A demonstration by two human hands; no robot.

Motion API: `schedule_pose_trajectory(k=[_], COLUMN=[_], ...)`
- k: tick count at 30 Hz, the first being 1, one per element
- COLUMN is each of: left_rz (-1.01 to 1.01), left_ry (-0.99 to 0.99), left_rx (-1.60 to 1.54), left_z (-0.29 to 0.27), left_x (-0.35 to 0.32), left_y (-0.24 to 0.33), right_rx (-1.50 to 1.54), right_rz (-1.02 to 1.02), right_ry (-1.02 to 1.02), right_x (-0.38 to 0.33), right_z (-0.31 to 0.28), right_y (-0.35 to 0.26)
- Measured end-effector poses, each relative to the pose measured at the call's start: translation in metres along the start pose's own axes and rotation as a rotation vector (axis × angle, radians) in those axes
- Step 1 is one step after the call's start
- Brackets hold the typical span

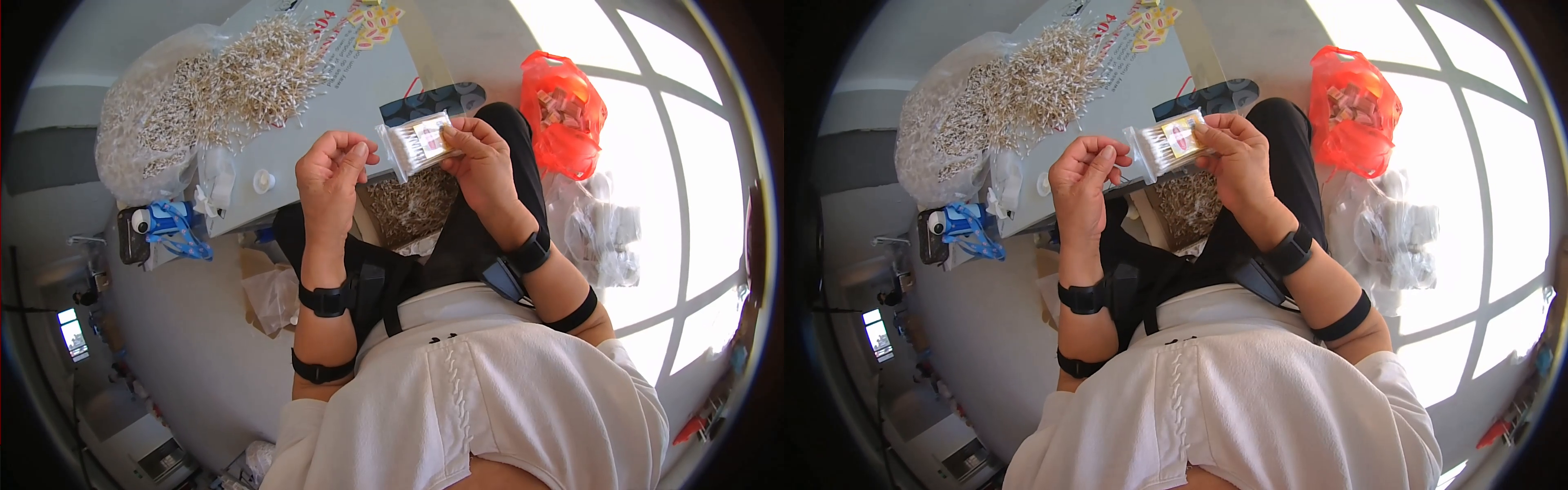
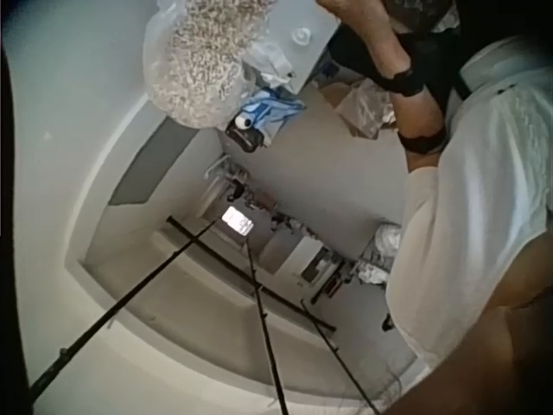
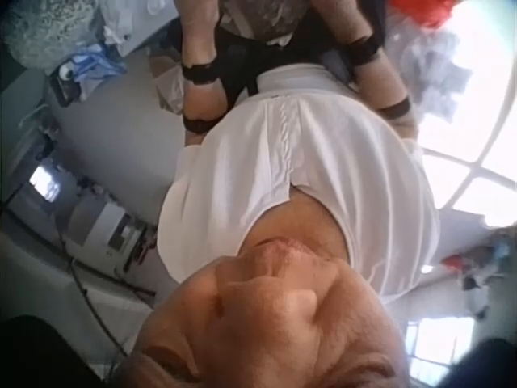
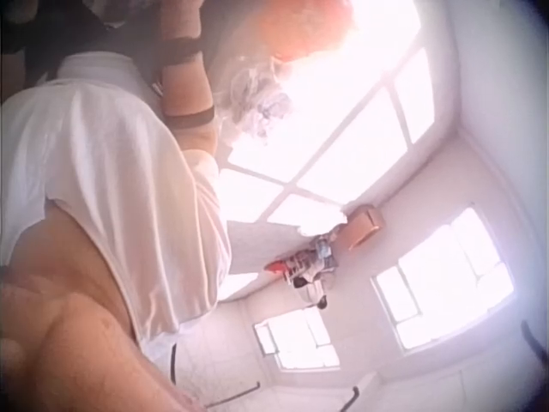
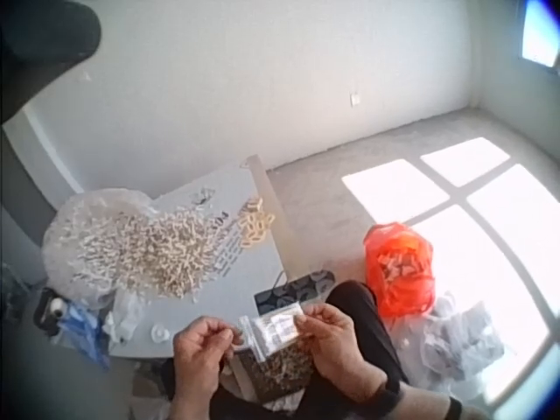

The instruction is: The recorder is manually packaging small bundles of cotton swabs into plastic bags.

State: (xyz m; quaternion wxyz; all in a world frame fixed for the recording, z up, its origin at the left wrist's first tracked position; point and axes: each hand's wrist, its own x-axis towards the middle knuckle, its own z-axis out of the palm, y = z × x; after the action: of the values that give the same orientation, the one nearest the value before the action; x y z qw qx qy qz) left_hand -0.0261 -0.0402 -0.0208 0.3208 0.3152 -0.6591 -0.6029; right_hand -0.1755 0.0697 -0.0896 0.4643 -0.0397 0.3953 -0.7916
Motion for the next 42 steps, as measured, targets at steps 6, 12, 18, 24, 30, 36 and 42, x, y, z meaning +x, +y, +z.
schedule_pose_trajectory(k=[6,12,18,24,30,36,42], left_rz=[-0.092,-0.103,-0.222,-0.244,-0.289,-0.324,-0.405], left_ry=[-0.023,-0.006,-0.007,0.037,0.036,0.023,0.055], left_rx=[0.029,0.044,-0.259,-0.149,-0.089,-0.187,-0.232], left_z=[0.007,0.013,0.016,0.013,0.024,0.029,0.033], left_x=[-0.01,-0.011,-0.005,0.016,0.026,0.028,0.027], left_y=[0.002,-0.011,-0.02,-0.042,-0.064,-0.083,-0.091], right_rx=[0.133,0.251,0.144,-0.481,-0.525,-0.541,-0.569], right_rz=[0.129,0.209,0.313,-0.105,-0.103,-0.048,-0.016], right_ry=[0.031,-0.073,-0.022,-0.023,-0.16,-0.091,-0.035], right_x=[0.001,0.005,0.01,0.025,0.03,0.034,0.037], right_z=[-0.002,-0.007,-0.007,-0.006,0.009,0.005,0.002], right_y=[0.012,0.024,0.031,0.028,0.03,0.035,0.036])
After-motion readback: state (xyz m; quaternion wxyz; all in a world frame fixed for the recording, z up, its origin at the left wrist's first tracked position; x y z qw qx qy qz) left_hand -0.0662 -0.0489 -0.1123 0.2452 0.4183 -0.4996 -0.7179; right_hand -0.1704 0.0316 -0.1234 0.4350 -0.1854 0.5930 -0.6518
